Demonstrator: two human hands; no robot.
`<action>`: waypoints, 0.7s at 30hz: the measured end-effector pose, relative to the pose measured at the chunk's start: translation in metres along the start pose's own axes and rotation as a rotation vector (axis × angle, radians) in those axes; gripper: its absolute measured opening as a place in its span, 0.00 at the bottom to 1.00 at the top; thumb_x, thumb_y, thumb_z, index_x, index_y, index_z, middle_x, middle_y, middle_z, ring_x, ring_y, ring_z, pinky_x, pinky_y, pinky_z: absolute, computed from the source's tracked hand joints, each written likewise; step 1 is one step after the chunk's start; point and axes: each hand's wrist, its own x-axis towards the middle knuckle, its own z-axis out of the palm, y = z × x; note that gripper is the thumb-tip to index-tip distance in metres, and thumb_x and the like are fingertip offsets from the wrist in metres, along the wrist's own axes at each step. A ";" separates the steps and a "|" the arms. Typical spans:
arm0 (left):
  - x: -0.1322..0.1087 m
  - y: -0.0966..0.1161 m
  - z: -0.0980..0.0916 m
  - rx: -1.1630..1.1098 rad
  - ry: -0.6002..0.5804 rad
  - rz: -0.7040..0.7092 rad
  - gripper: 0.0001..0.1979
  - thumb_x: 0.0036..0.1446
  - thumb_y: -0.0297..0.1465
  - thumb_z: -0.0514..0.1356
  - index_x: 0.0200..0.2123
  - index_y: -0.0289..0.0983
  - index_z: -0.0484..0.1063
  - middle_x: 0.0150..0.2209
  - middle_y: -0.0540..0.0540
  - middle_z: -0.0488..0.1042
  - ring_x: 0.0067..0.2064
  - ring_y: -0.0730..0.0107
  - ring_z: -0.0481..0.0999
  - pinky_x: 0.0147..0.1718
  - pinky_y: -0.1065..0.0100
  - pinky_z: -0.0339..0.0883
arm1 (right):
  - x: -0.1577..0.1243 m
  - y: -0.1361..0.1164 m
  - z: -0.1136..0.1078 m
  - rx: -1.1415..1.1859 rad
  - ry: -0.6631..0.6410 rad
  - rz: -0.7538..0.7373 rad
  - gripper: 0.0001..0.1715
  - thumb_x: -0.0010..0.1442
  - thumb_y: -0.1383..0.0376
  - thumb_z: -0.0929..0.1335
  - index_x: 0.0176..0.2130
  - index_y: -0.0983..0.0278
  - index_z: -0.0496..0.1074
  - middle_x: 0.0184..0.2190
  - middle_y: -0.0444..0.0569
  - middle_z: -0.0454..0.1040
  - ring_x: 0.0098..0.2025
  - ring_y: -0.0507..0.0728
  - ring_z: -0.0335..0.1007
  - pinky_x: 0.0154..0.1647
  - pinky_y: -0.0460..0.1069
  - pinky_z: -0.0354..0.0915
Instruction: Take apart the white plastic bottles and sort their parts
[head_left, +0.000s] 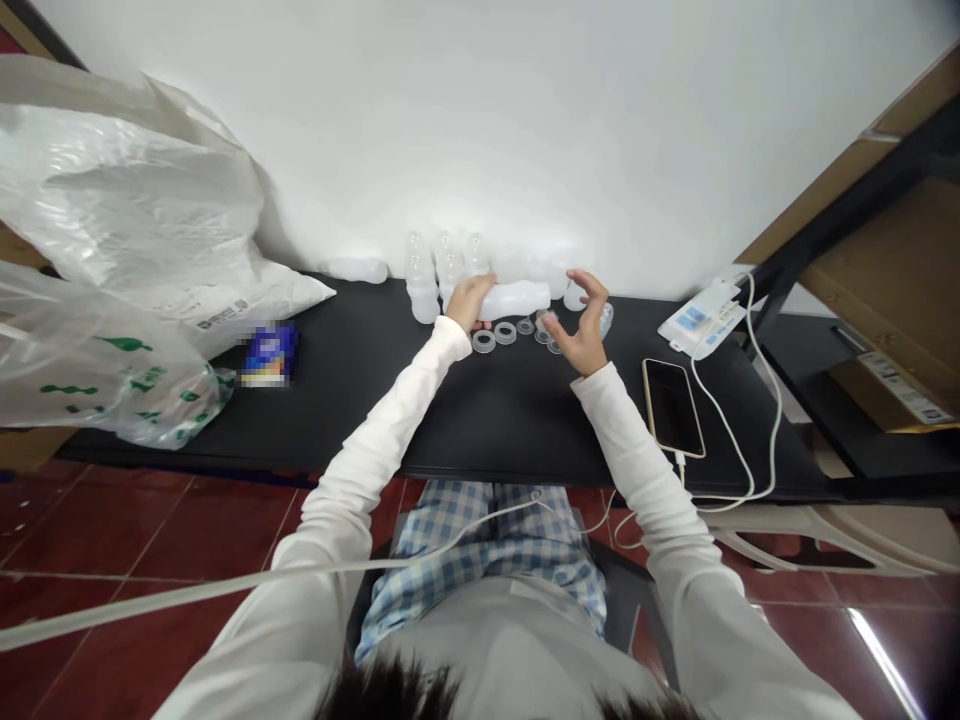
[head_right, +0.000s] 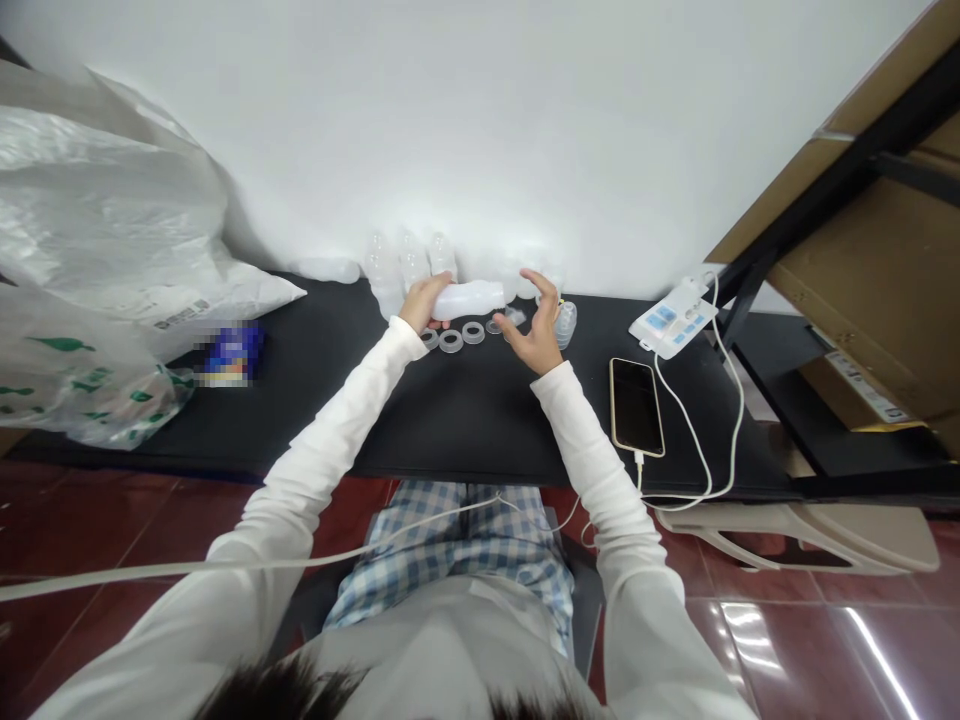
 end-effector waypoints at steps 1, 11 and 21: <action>0.000 0.000 0.002 -0.008 -0.010 0.006 0.24 0.57 0.52 0.60 0.38 0.35 0.74 0.24 0.47 0.67 0.29 0.61 0.77 0.28 0.64 0.67 | 0.001 0.001 0.001 0.016 -0.018 0.013 0.40 0.65 0.42 0.58 0.67 0.58 0.48 0.64 0.60 0.58 0.63 0.67 0.59 0.57 0.64 0.62; 0.007 -0.005 0.004 -0.106 -0.062 0.101 0.29 0.58 0.56 0.57 0.44 0.35 0.72 0.35 0.41 0.76 0.38 0.56 0.81 0.39 0.56 0.74 | -0.010 0.015 0.007 -0.096 0.000 0.135 0.24 0.69 0.58 0.52 0.53 0.62 0.68 0.49 0.58 0.70 0.55 0.62 0.65 0.58 0.61 0.61; 0.025 -0.013 0.016 -0.110 -0.109 0.201 0.24 0.56 0.50 0.63 0.47 0.37 0.75 0.53 0.39 0.76 0.57 0.55 0.74 0.55 0.54 0.69 | 0.001 0.033 -0.020 -0.289 0.078 0.168 0.22 0.66 0.66 0.55 0.44 0.62 0.74 0.43 0.56 0.70 0.48 0.63 0.66 0.53 0.61 0.63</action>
